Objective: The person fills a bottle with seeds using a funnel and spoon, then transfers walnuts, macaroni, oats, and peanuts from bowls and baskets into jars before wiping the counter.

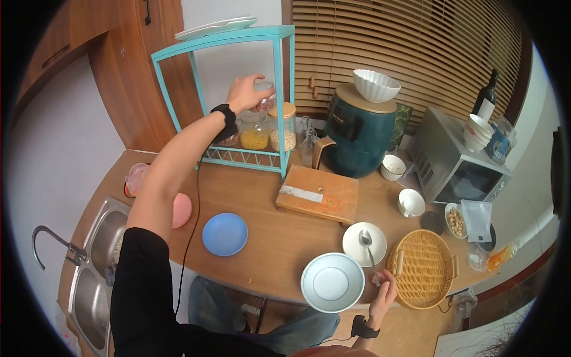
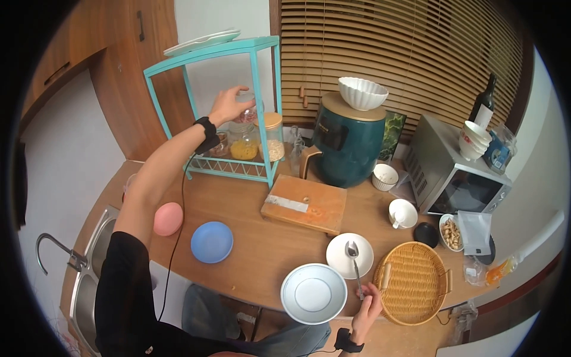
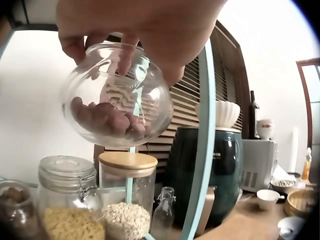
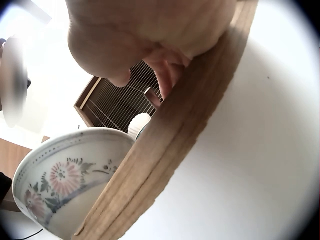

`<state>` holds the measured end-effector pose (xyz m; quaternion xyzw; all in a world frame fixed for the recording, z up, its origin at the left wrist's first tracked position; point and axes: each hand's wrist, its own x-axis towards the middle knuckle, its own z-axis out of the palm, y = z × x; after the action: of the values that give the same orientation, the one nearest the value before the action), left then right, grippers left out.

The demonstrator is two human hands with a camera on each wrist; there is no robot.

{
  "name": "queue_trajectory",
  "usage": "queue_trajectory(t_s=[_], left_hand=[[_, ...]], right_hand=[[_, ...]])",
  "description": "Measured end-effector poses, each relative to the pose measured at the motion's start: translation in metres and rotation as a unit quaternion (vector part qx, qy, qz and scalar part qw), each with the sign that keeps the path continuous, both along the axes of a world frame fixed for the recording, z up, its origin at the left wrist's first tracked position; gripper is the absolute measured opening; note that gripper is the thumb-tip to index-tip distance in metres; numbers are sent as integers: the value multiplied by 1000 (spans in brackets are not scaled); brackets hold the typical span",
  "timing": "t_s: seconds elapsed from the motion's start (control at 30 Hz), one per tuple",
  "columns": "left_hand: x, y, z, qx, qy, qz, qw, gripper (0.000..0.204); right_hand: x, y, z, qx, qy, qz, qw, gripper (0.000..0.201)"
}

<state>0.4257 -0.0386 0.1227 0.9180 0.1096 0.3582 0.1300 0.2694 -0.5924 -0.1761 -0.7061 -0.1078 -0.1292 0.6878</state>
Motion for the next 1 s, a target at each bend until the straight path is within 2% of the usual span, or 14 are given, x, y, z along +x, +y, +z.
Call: queue_trajectory(t_s=[0.07,0.27,0.4,0.5,0.63,0.73,0.83,0.9,1.0], left_hand=[[23,-7,-3,-61,5,-13,998,73],[69,-8,-23,-81,32,-31,996,86],[78,-4,-34,-14,-18,-24,999,86],[82,-3,-44,-21,-62,-43,997,88],[70,-18,-37,-76,-48,-54,995,97],[77,-5,-49,-37,-90,-65,993,93],[35,-45,-28,-39,-62,-102,992,79],[59,-7,-54,12,-127,-41,991,71],[55,25,-61,-50,-101,-71,991,63]], right_hand=[[1,-1,1,20,7,5,1000,36],[1,-2,3,0,11,-5,1000,46],[0,-2,2,-11,15,-5,1000,49],[1,-3,-1,-13,17,-2,1000,51],[1,-1,1,-5,15,-3,1000,52],[1,-2,-1,-36,1,-6,999,53],[1,-1,4,-35,-10,4,999,51],[4,-2,2,-30,-8,3,1000,48],[-2,1,14,-45,1,-8,999,39]])
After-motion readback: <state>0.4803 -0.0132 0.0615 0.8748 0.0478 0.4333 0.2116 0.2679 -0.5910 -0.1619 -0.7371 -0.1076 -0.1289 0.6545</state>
